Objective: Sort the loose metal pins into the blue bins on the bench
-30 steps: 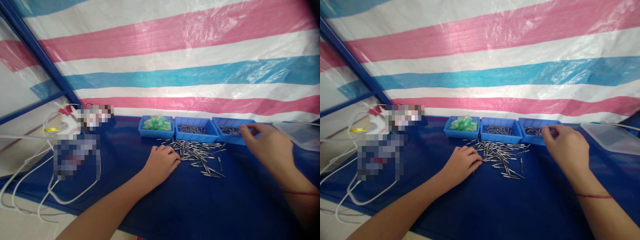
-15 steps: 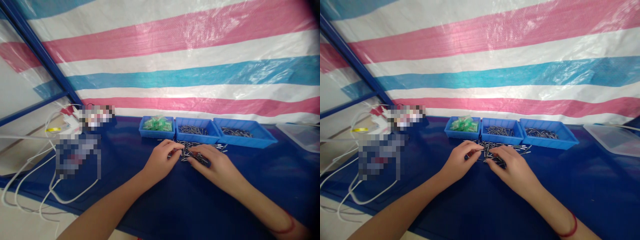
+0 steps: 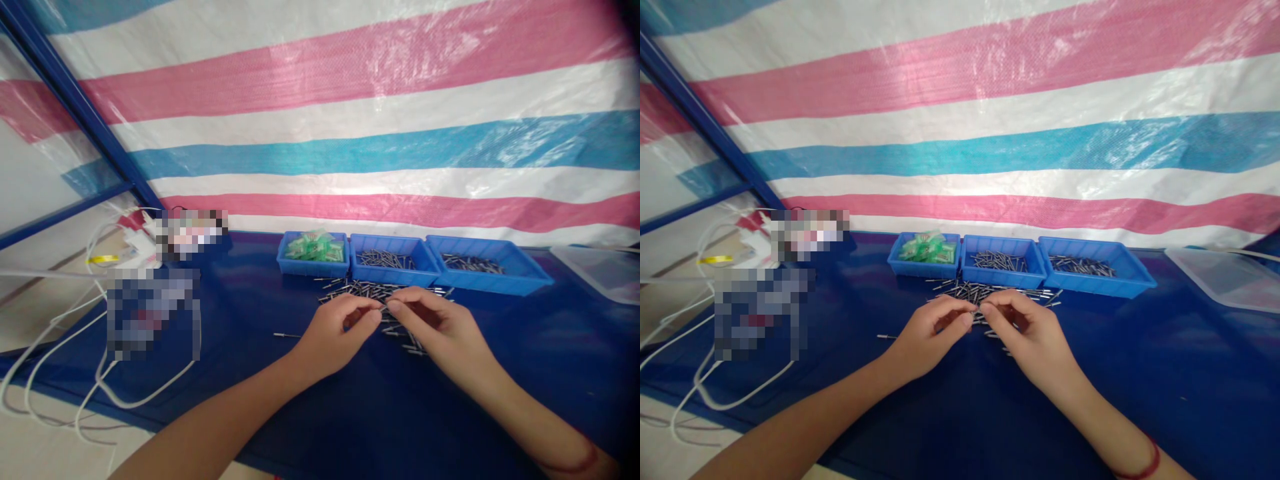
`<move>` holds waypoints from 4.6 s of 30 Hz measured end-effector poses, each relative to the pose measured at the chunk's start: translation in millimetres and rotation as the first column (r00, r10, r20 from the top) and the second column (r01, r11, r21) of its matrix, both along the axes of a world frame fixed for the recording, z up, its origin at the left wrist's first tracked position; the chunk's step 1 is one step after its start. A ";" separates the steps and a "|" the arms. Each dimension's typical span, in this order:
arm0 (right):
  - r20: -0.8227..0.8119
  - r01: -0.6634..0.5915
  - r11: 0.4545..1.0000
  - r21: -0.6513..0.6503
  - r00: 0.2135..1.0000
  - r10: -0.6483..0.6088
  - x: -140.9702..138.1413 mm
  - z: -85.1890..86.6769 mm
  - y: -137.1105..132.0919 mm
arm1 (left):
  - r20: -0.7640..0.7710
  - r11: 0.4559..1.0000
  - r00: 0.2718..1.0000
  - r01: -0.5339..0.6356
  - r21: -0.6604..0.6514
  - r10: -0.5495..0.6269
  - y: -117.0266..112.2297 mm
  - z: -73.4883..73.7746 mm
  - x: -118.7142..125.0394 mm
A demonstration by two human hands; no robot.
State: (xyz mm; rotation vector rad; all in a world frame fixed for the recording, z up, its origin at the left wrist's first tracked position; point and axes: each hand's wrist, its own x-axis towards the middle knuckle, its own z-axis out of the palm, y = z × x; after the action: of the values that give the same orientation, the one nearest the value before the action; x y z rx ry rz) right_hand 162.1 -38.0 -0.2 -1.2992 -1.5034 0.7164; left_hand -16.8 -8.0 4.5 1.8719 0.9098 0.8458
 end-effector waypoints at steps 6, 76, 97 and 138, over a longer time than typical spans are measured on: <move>-0.018 -0.038 0.999 -0.001 0.999 0.038 -5.3 0.6 -3.9 | -0.032 1.000 0.999 0.011 0.019 -0.010 -0.9 0.7 1.8; -0.115 -0.222 0.951 -0.215 0.973 0.201 4.4 2.0 -1.5 | 0.207 0.983 0.974 -0.050 -0.177 0.086 10.9 11.4 25.6; 0.002 0.004 1.000 0.029 1.000 -0.004 7.7 12.3 -2.5 | 0.004 0.988 1.000 -0.019 0.152 0.019 8.8 4.8 19.8; 0.641 -0.026 0.965 0.263 0.751 -0.154 25.3 -6.2 13.9 | -0.737 0.799 0.632 0.303 0.520 0.239 21.8 -7.9 4.3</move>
State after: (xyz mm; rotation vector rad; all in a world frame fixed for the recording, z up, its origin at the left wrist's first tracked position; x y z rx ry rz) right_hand 187.4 -24.1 -6.4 -1.4683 -2.0162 -0.0286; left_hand -12.6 13.8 -3.4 2.9462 1.1873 0.2318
